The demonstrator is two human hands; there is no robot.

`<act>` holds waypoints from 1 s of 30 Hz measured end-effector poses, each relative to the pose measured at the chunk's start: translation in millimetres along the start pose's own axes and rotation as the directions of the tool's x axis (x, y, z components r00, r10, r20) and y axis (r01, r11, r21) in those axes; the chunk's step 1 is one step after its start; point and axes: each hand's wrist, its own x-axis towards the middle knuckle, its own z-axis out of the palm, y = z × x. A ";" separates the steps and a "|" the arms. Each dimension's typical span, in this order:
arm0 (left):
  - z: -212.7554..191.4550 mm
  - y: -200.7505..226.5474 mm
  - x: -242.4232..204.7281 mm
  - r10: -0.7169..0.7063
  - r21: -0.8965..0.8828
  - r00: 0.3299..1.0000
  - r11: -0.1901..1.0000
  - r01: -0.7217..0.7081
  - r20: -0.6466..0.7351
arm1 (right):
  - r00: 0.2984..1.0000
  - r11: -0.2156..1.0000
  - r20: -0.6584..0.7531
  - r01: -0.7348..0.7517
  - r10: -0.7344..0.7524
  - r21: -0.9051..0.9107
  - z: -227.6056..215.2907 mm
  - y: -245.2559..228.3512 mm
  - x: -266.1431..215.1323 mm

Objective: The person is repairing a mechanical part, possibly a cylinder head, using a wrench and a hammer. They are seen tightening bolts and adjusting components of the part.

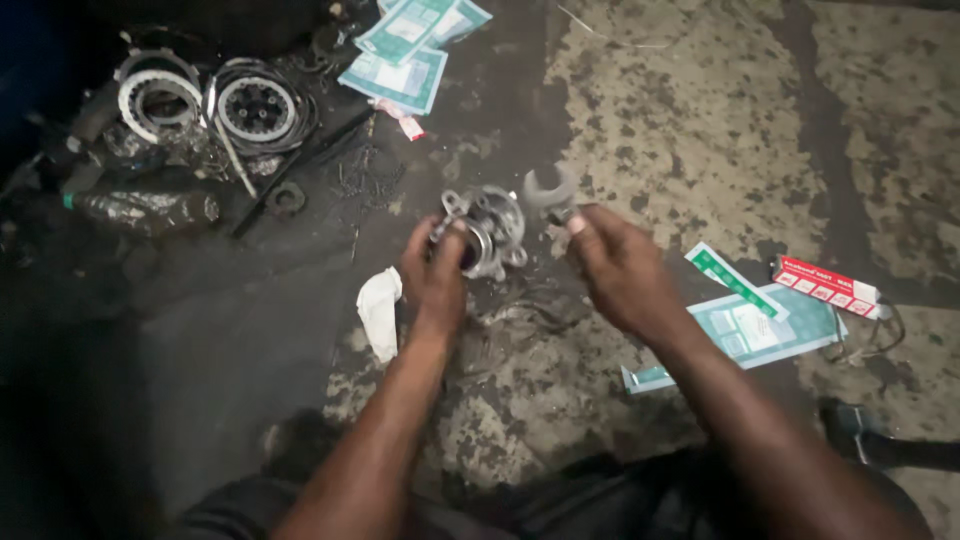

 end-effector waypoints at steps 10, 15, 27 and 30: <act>10.9 2.1 25.5 0.107 -0.130 0.994 0.985 -0.111 -0.037 | 0.995 0.955 0.001 0.095 -0.098 -0.282 12.5 -3.4 -2.5; 8.0 11.6 28.5 0.016 -0.198 0.997 0.980 -0.031 -0.075 | 0.999 0.949 0.005 0.037 -0.038 -0.314 13.6 -7.4 -1.6; 7.2 14.2 33.9 0.067 -0.185 0.995 0.980 -0.079 -0.073 | 1.000 0.939 0.023 0.014 -0.007 -0.345 15.1 -0.3 0.0; 6.4 10.1 35.1 0.065 -0.097 0.991 0.992 -0.076 -0.118 | 0.999 0.933 0.043 0.026 -0.011 -0.359 13.8 -3.2 -2.1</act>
